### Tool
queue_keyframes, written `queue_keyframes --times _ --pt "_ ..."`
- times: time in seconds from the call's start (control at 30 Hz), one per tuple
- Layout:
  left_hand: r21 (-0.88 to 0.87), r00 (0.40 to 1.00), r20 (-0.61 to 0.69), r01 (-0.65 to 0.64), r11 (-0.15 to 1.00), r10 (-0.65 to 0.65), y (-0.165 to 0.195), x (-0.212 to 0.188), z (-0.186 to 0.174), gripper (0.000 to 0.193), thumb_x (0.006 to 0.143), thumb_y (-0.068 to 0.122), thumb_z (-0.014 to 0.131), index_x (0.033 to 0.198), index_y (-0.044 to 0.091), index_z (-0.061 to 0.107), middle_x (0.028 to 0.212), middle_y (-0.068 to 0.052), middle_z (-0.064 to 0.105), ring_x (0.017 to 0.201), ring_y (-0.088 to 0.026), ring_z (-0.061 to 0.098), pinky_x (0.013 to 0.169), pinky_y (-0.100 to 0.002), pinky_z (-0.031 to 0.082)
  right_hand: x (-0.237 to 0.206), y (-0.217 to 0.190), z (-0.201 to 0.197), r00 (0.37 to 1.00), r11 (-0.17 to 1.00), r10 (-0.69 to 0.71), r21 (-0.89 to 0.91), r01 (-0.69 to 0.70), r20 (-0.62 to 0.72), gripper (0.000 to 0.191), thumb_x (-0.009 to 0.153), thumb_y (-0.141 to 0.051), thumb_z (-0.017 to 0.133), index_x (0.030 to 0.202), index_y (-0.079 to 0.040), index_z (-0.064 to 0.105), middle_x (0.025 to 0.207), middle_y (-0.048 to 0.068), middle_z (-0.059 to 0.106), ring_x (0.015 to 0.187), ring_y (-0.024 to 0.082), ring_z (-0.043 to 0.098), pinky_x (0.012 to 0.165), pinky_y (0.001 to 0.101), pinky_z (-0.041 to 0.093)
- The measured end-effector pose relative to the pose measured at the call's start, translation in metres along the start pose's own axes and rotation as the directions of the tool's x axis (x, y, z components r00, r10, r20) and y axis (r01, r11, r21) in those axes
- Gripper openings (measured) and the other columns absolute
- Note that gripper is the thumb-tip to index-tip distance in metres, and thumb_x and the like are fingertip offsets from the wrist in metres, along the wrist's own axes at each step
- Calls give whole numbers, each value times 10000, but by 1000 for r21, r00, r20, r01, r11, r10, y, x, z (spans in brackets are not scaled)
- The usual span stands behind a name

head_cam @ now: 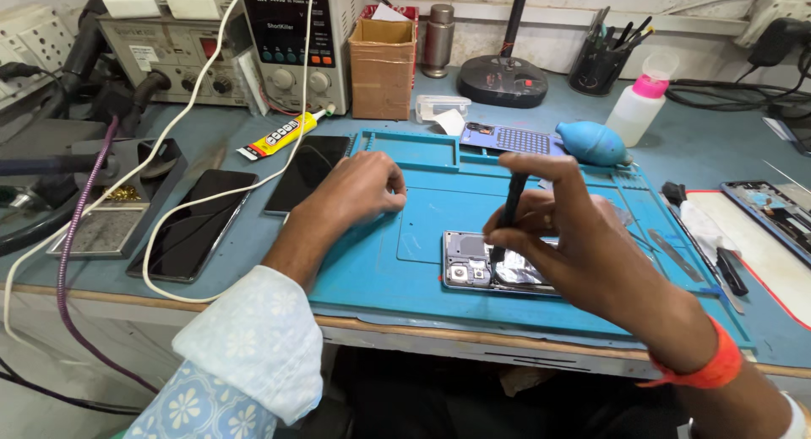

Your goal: The person works on a disassembled smartphone at a repair bench. They pry and reposition the phone's back panel and frame by hand, unscrew components with a screwdriver, then hold the phone in one hand and apply heat to its back with a heat gun.

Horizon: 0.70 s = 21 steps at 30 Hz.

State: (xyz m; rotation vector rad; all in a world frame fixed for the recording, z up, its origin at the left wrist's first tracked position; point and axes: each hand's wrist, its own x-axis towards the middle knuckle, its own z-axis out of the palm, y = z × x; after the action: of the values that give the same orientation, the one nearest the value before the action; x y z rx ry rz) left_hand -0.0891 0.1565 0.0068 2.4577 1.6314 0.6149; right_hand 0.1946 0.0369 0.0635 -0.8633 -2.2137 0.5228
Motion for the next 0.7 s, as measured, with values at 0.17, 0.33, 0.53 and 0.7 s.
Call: queue_keyframes --times 0.17,0.33,0.53,0.7 --pt "92 999 -38 -10 996 13 5 1 8 213 714 254 761 808 64 788 888 -175 742 889 -337 707 841 -453 546 3 -5 2 994 989 -13 -145 -2 -104 719 859 -109 776 1391 -124 292 915 94 764 821 188 801 696 333 642" --pt "149 996 -71 -34 988 45 7 -2 13 209 736 268 751 762 62 771 886 -158 734 914 -342 697 829 -480 504 -2 -9 0 1000 998 -14 -68 14 -5 656 901 -89 707 1414 -124 300 991 85 788 889 197 782 654 331 659" --pt "212 990 -74 -101 972 119 10 -9 3 165 749 253 787 815 102 799 883 -135 744 922 -325 698 836 -494 492 0 -4 0 998 992 38 -114 -44 -53 717 869 -110 754 1415 -140 290 936 79 789 833 194 815 656 348 655" --pt "130 992 -42 -111 985 118 9 -14 -8 182 778 258 823 875 104 809 911 -117 758 924 -299 714 820 -466 533 -4 -5 0 998 998 -58 11 57 6 640 946 -70 669 1450 -109 277 1034 103 787 939 214 815 714 354 667"
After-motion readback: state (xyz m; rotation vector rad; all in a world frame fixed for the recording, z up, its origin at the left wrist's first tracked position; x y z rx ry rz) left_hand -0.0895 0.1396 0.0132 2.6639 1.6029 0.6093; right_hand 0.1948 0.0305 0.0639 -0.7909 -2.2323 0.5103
